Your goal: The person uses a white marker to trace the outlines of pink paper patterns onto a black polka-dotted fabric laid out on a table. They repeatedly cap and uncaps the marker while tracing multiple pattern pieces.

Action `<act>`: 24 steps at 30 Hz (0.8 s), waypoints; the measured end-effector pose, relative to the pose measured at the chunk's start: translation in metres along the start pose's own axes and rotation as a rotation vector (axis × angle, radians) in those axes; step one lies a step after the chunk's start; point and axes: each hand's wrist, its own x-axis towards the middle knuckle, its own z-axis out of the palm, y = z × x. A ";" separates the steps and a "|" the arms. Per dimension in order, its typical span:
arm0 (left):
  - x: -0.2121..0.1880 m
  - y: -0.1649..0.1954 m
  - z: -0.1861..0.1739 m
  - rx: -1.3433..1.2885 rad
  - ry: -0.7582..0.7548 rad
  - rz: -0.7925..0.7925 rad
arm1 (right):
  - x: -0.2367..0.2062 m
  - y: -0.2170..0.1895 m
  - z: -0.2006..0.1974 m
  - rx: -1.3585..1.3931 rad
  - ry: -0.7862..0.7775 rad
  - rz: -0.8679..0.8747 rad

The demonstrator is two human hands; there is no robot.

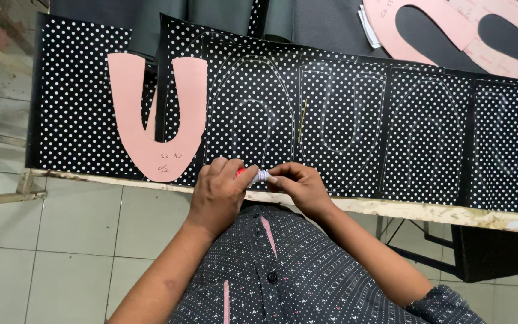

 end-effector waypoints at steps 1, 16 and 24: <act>0.000 0.000 0.000 0.032 -0.001 0.015 | 0.001 0.003 0.000 0.027 -0.009 -0.002; -0.008 -0.015 0.017 -0.069 -0.015 -0.038 | 0.009 0.009 -0.003 -0.004 -0.067 0.011; -0.029 -0.053 0.052 -0.446 0.030 -0.447 | 0.045 -0.022 -0.010 -0.863 0.173 -0.353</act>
